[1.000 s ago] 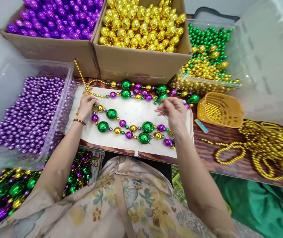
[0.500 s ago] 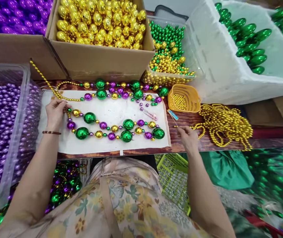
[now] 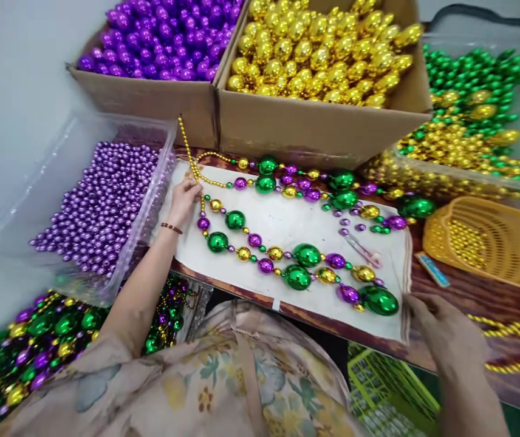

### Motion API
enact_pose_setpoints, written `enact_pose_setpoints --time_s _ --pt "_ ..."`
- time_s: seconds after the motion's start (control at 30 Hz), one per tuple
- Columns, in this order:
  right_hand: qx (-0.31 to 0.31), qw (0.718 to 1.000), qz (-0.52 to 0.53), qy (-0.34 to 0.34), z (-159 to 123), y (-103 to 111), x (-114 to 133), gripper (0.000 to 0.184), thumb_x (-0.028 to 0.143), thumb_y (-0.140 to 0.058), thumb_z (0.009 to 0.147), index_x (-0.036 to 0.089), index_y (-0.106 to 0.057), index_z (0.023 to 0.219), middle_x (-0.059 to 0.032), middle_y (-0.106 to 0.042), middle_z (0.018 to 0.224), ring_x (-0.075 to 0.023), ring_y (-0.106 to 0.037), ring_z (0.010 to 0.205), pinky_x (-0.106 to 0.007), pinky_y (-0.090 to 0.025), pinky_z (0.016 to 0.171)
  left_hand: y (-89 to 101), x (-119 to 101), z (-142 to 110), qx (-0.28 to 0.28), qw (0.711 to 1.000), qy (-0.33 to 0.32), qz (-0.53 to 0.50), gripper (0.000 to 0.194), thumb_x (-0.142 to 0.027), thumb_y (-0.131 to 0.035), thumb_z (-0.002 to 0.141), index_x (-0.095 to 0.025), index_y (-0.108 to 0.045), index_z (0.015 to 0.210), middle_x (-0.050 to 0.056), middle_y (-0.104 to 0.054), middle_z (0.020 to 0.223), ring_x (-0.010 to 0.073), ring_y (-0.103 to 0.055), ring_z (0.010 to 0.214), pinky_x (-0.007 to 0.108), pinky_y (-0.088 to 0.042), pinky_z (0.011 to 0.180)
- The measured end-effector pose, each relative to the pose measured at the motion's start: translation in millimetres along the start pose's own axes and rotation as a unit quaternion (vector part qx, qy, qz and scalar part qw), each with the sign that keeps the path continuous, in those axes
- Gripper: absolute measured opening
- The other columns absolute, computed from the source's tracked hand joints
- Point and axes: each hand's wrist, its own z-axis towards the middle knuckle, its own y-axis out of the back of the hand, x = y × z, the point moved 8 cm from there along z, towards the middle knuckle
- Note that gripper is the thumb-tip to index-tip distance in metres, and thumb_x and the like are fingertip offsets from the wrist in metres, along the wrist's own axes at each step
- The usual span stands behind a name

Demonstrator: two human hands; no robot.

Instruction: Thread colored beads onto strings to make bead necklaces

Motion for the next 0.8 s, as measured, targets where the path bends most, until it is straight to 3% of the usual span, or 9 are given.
enact_pose_setpoints --time_s 0.1,0.17,0.23,0.3,0.4,0.5,0.63,0.8 --pt "-0.042 0.997 -0.043 -0.045 5 24 26 0.027 0.062 -0.055 0.076 0.039 -0.065 0.066 -0.0159 -0.062 0.074 -0.0386 -0.063 0.072 -0.057 -0.038 0.064 4.4 7 4 -0.004 1.0 -0.004 0.027 0.008 -0.023 -0.068 0.067 -0.016 -0.064 0.07 -0.001 -0.06 0.067 0.0111 -0.053 0.061 0.022 -0.041 0.054" --pt "-0.064 0.997 -0.036 -0.016 10 37 74 0.026 0.063 -0.053 0.08 0.042 -0.066 0.072 -0.0163 -0.065 0.082 -0.0411 -0.065 0.083 -0.059 -0.041 0.067 2.9 10 6 0.019 0.998 -0.007 0.052 0.011 -0.025 -0.069 0.066 -0.016 -0.064 0.07 -0.001 -0.06 0.067 0.0108 -0.05 0.059 0.023 -0.04 0.054" --pt "-0.058 0.996 0.012 0.063 16 37 141 0.024 0.057 -0.051 0.086 0.04 -0.068 0.082 -0.0148 -0.068 0.088 -0.0402 -0.066 0.092 -0.058 -0.045 0.073 0.6 11 8 0.043 0.997 -0.015 0.065 0.013 -0.028 -0.07 0.067 -0.016 -0.065 0.07 -0.001 -0.059 0.066 0.0105 -0.048 0.057 0.023 -0.039 0.053" --pt "-0.014 0.982 0.072 0.175 18 22 219 0.025 0.052 -0.051 0.091 0.035 -0.069 0.092 -0.0122 -0.071 0.095 -0.0355 -0.067 0.093 -0.052 -0.049 0.078 -0.1 11 8 0.052 0.996 -0.019 0.065 0.015 -0.029 -0.071 0.067 -0.016 -0.066 0.071 -0.001 -0.059 0.066 0.0102 -0.046 0.057 0.024 -0.037 0.053" --pt "0.086 0.933 0.108 0.333 5 -19 329 0.026 0.043 -0.05 0.093 0.026 -0.069 0.094 -0.0088 -0.073 0.097 -0.029 -0.068 0.088 -0.044 -0.05 0.079 0.1 12 6 0.053 0.997 -0.01 0.064 0.012 -0.027 -0.07 0.067 -0.016 -0.065 0.069 -0.001 -0.06 0.066 0.0102 -0.047 0.059 0.024 -0.038 0.056" --pt "0.16 0.898 0.059 0.405 -19 -64 400 0.025 0.033 -0.047 0.096 0.024 -0.071 0.097 -0.0073 -0.073 0.103 -0.0267 -0.067 0.093 -0.038 -0.048 0.079 1.9 14 2 0.051 0.997 0.001 0.06 0.01 -0.024 -0.07 0.068 -0.016 -0.065 0.068 0.0 -0.061 0.068 0.0112 -0.05 0.063 0.025 -0.041 0.06" --pt "0.194 0.889 -0.022 0.414 -48 -101 436 0.025 0.035 -0.048 0.1 0.025 -0.069 0.109 -0.0077 -0.071 0.114 -0.0273 -0.065 0.102 -0.035 -0.047 0.077 3.8 15 -1 0.06 0.996 0.003 0.059 0.009 -0.025 -0.07 0.071 -0.016 -0.067 0.071 0.001 -0.062 0.071 0.0124 -0.051 0.066 0.026 -0.042 0.064" --pt "0.195 0.884 -0.096 0.413 -61 -120 436 0.037 0.045 -0.05 0.1 0.021 -0.062 0.126 -0.0143 -0.068 0.121 -0.0334 -0.063 0.109 -0.041 -0.049 0.082 3.9 17 -3 0.071 0.995 -0.012 0.062 0.009 -0.026 -0.069 0.073 -0.016 -0.069 0.072 0.001 -0.064 0.073 0.0126 -0.051 0.066 0.027 -0.041 0.066"
